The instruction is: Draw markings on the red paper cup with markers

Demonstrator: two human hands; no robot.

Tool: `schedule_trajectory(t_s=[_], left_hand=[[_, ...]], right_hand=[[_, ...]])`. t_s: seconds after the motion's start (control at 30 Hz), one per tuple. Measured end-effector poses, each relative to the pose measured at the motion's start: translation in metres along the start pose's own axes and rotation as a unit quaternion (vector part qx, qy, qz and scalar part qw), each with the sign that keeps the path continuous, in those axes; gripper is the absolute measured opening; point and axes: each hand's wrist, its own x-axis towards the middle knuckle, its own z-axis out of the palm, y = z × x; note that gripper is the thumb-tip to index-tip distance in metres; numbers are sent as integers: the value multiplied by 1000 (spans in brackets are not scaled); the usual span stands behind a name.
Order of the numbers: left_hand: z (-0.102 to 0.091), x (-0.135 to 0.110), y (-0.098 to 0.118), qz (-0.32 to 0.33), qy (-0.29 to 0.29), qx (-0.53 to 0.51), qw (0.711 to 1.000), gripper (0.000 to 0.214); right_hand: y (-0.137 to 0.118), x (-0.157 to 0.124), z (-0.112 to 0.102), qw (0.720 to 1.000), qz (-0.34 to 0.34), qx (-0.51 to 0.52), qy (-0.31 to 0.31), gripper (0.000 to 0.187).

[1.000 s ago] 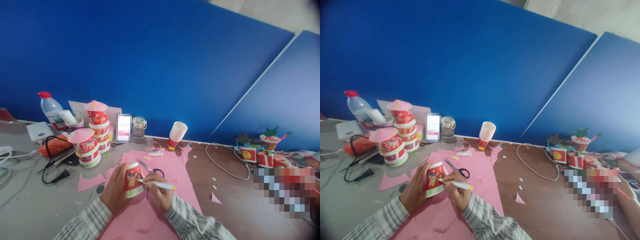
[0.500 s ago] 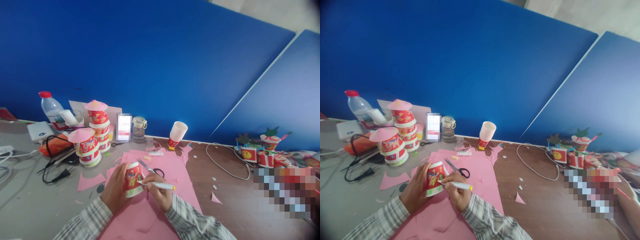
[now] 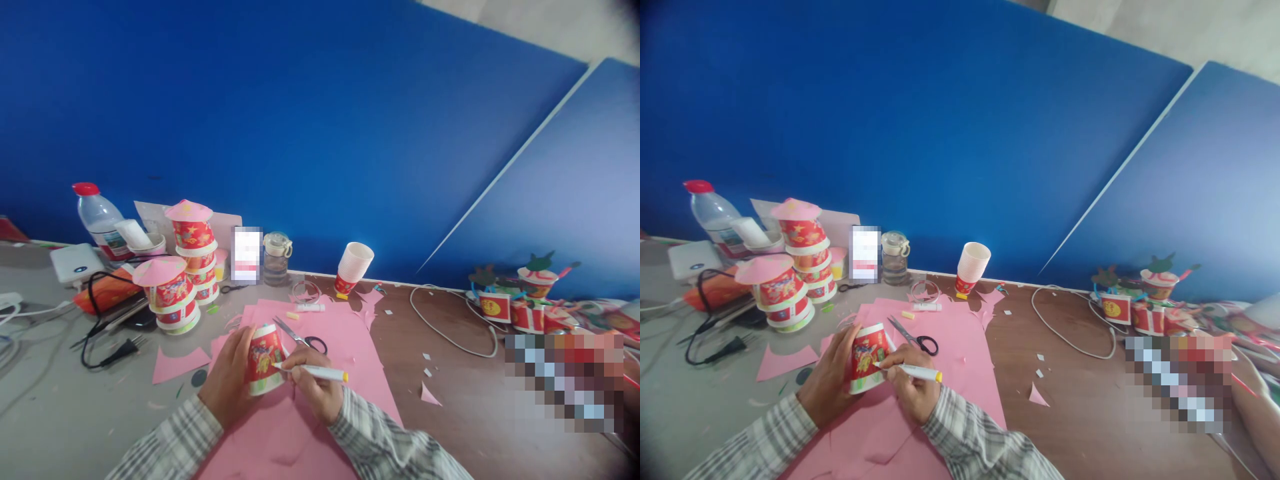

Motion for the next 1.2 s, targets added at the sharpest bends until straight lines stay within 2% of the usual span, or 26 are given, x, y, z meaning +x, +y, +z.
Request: schedule_trajectory(t_s=[0.43, 0.9, 1.2], left_hand=[[1, -1, -2, 9, 0, 9, 1000, 91], [0, 0, 0, 5, 5, 2, 1000, 90], [-1, 1, 2, 3, 4, -9, 1000, 86]], right_hand=[[1, 2, 2, 1000, -10, -7, 25, 19], [0, 1, 2, 1000, -7, -2, 6, 19], [4, 1, 1, 1000, 7, -5, 18, 17]])
